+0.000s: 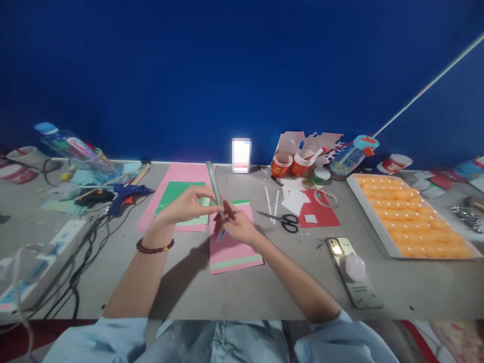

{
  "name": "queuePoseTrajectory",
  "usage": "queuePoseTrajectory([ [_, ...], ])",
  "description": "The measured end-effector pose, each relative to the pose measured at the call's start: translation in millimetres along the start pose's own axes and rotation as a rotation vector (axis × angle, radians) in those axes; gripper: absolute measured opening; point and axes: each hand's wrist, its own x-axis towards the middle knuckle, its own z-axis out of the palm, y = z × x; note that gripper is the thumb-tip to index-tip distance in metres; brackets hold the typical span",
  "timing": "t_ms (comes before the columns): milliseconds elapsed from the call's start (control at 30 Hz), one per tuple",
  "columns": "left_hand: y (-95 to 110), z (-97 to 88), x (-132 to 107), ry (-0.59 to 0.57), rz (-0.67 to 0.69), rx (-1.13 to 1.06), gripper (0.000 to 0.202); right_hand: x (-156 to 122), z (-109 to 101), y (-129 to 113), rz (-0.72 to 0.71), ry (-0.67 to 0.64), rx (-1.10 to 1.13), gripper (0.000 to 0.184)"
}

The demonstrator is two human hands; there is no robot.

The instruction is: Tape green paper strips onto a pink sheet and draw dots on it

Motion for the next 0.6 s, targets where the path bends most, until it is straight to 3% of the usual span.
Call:
queuePoseTrajectory([
  [67, 0.1, -0.6, -0.2, -0.039, -0.007, -0.041, 0.022, -1.4, -0.1, 0.7, -0.012, -0.030, 0.029, 0.043],
  [400, 0.2, -3.8, -2.8, -0.120, -0.070, -0.105, 0.023, -7.3, 7.2, 2.9, -0.053, -0.174, -0.130, 0.027],
  [600, 1.4, -6.3, -4.8, -0.182, -0.125, -0.201, 0.023, -11.8, 6.9, 3.0, -0.050, -0.256, -0.231, 0.042],
])
